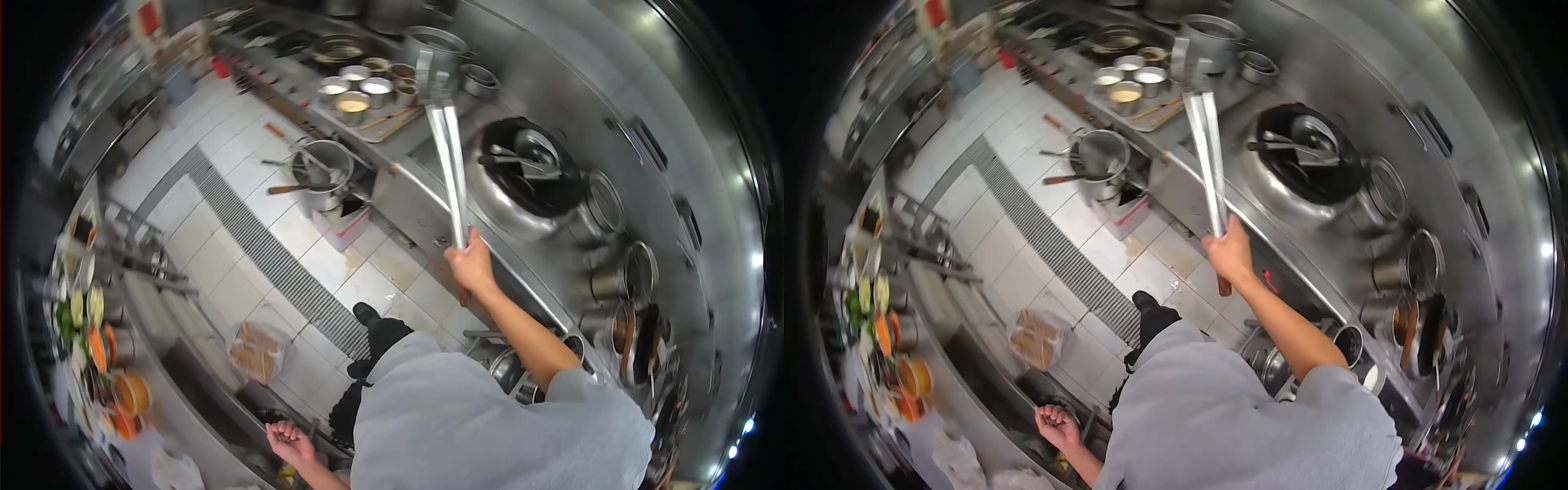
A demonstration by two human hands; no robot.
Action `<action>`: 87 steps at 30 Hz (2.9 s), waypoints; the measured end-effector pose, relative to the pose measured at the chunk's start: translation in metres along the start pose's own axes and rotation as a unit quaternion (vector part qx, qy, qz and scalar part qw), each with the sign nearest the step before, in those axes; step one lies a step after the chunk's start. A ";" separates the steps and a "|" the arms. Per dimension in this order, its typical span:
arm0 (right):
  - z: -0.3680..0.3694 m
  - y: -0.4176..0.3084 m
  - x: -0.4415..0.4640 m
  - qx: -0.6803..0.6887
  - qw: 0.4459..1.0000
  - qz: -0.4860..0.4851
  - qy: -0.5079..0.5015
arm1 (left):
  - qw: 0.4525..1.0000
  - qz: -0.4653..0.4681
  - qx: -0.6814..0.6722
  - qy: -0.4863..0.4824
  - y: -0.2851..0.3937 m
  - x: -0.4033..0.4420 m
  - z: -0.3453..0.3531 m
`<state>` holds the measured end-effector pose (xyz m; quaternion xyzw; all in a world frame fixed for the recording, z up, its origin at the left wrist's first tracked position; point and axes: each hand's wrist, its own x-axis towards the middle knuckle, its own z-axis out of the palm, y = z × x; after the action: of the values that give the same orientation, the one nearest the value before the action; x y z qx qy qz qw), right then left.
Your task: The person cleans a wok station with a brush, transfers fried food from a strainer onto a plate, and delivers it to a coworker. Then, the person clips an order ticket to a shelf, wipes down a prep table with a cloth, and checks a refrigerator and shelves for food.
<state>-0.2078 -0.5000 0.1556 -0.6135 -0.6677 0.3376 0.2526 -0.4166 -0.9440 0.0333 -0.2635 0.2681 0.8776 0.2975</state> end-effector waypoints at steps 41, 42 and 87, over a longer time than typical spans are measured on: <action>-0.122 0.099 0.366 -0.182 0.951 0.237 0.082 | 0.989 -0.116 0.066 -0.061 -0.060 0.197 0.232; -0.128 0.104 0.370 -0.259 0.943 0.162 0.130 | 0.990 -0.112 0.074 -0.051 -0.058 0.203 0.243; -0.216 0.084 0.632 0.109 0.990 0.058 -0.062 | 0.949 -0.261 0.171 -0.042 -0.258 0.274 0.385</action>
<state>-0.0667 0.1580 0.1816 -0.5978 -0.6045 0.4597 0.2566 -0.5492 -0.4227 0.0583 -0.2329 0.3231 0.7207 0.5674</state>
